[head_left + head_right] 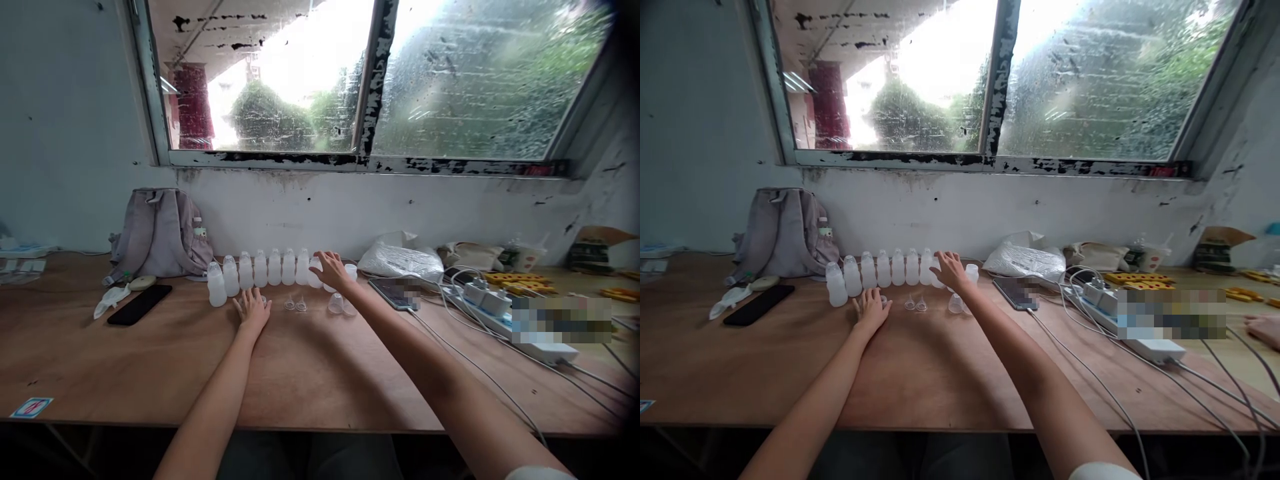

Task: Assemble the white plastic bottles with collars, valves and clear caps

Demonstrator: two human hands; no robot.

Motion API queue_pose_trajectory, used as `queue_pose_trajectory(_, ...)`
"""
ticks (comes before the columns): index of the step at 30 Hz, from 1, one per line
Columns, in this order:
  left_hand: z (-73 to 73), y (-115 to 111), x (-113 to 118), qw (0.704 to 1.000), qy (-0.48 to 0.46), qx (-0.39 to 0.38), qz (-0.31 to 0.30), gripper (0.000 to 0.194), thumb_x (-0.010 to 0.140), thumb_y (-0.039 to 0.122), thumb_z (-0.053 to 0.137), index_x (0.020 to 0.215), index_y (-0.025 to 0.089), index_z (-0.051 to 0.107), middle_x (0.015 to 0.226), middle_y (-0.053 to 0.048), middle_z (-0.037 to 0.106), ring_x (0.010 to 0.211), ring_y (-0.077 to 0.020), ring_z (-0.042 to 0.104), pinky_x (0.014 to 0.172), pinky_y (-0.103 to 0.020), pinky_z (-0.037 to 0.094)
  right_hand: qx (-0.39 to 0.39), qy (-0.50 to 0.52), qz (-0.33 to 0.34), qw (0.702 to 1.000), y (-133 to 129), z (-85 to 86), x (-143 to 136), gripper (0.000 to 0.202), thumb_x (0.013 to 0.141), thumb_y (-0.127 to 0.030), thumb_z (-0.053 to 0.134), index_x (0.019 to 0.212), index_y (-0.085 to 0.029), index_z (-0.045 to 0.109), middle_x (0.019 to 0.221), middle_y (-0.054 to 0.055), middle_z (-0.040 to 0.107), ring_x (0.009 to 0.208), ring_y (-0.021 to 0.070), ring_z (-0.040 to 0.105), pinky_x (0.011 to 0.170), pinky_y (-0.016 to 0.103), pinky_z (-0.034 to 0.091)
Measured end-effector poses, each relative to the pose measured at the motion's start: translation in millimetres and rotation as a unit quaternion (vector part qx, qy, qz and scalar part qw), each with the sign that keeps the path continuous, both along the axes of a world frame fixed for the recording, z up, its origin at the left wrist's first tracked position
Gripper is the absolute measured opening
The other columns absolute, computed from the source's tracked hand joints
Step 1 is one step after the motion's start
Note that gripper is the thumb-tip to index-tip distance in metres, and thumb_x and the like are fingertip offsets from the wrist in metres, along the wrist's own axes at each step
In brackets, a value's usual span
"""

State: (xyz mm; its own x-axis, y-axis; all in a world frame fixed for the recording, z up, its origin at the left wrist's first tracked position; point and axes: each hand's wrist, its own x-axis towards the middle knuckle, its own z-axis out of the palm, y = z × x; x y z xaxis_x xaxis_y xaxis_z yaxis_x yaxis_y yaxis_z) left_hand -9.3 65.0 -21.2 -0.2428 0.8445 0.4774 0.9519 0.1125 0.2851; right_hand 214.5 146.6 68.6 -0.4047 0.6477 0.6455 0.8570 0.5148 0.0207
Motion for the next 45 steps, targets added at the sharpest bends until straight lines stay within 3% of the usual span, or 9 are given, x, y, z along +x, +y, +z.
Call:
queue_pose_trajectory(7, 23.6, -16, 19, 0.938, 0.007, 0.203, -0.279, 0.064, 0.074, 0.051, 0.051, 0.124, 0.017, 0.032, 0.129, -0.014, 0.039, 0.122, -0.0253, 0.032, 0.100, -0.042, 0.023, 0.071, 0.249, 0.140, 0.956, -76, -29.7, -5, 0.035, 0.078, -0.041, 0.049, 0.103, -0.018, 0.039, 0.083, 0.007, 0.055, 0.069, 0.0180, 0.052, 0.063, 0.030, 0.043)
queue_pose_trajectory(12, 24.4, -31, 38, 0.895, -0.103, 0.098, -0.423, 0.066, 0.069, 0.050, 0.058, 0.123, 0.021, 0.034, 0.110, -0.009, 0.056, 0.101, -0.0230, 0.052, 0.087, -0.037, 0.039, 0.000, 0.298, 0.134, 0.945, -95, -55.8, -15, 0.028, 0.083, -0.037, 0.041, 0.103, -0.018, 0.035, 0.064, 0.001, 0.051, 0.053, 0.0154, 0.047, 0.051, 0.027, 0.037)
queue_pose_trajectory(17, 22.9, -35, 60, 0.860, -0.303, -0.008, -0.411, 0.055, 0.067, 0.047, 0.060, 0.113, 0.021, 0.046, 0.090, -0.004, 0.062, 0.081, -0.0194, 0.058, 0.072, -0.031, 0.044, -0.038, 0.313, 0.136, 0.939, -94, -54.2, -16, 0.026, 0.085, -0.035, 0.035, 0.104, -0.018, 0.042, 0.062, -0.001, 0.050, 0.052, 0.0139, 0.046, 0.052, 0.025, 0.037)
queue_pose_trajectory(22, 29.1, -38, 80, 0.750, -0.485, -0.119, -0.435, 0.040, 0.069, 0.052, 0.055, 0.086, 0.015, 0.055, 0.068, -0.003, 0.061, 0.060, -0.0156, 0.058, 0.056, -0.026, 0.043, -0.080, 0.392, 0.103, 0.911, -92, -45.4, -14, 0.025, 0.085, -0.039, 0.031, 0.089, -0.021, 0.047, 0.067, 0.000, 0.052, 0.058, 0.0154, 0.049, 0.055, 0.025, 0.036)
queue_pose_trajectory(26, 32.6, -41, 83, 0.705, -0.522, -0.179, -0.446, 0.052, 0.074, 0.059, 0.042, 0.086, 0.010, 0.054, 0.062, -0.007, 0.060, 0.047, -0.0139, 0.055, 0.045, -0.025, 0.041, -0.129, 0.433, 0.112, 0.885, -90, -42.0, -14, 0.025, 0.084, -0.042, 0.032, 0.085, -0.023, 0.047, 0.069, 0.000, 0.051, 0.061, 0.0165, 0.049, 0.055, 0.026, 0.036)
queue_pose_trajectory(31, 33.3, -42, 77, 0.561, -0.642, -0.271, -0.447, 0.056, 0.075, 0.059, 0.041, 0.095, 0.009, 0.055, 0.063, -0.007, 0.060, 0.049, -0.0138, 0.056, 0.045, -0.023, 0.041, -0.204, 0.477, 0.147, 0.842, -88, -41.4, -15, 0.027, 0.082, -0.047, 0.033, 0.087, -0.024, 0.046, 0.066, -0.002, 0.046, 0.055, 0.0142, 0.045, 0.048, 0.024, 0.035)
queue_pose_trajectory(34, 32.4, -38, 71, 0.519, -0.660, -0.294, -0.456, 0.056, 0.077, 0.058, 0.040, 0.098, 0.008, 0.055, 0.061, -0.007, 0.060, 0.048, -0.0141, 0.056, 0.044, -0.023, 0.040, -0.244, 0.493, 0.190, 0.813, -88, -41.1, -15, 0.026, 0.082, -0.048, 0.034, 0.088, -0.024, 0.044, 0.066, -0.003, 0.043, 0.051, 0.0126, 0.043, 0.045, 0.023, 0.035)
queue_pose_trajectory(40, 34.8, -35, 59, 0.506, -0.658, -0.337, -0.444, 0.059, 0.076, 0.060, 0.038, 0.092, 0.008, 0.058, 0.059, -0.007, 0.058, 0.047, -0.0140, 0.054, 0.045, -0.024, 0.040, -0.262, 0.474, 0.232, 0.808, -85, -41.0, -12, 0.024, 0.082, -0.046, 0.035, 0.089, -0.024, 0.044, 0.068, -0.003, 0.042, 0.057, 0.0124, 0.044, 0.045, 0.021, 0.038)
queue_pose_trajectory(45, 36.2, -40, 65, 0.579, -0.619, -0.286, -0.446, 0.058, 0.074, 0.062, 0.038, 0.089, 0.010, 0.057, 0.061, -0.007, 0.057, 0.048, -0.0128, 0.053, 0.045, -0.024, 0.039, -0.215, 0.428, 0.209, 0.852, -80, -42.4, -12, 0.024, 0.085, -0.042, 0.030, 0.086, -0.024, 0.046, 0.068, -0.002, 0.044, 0.059, 0.0141, 0.047, 0.048, 0.024, 0.039)
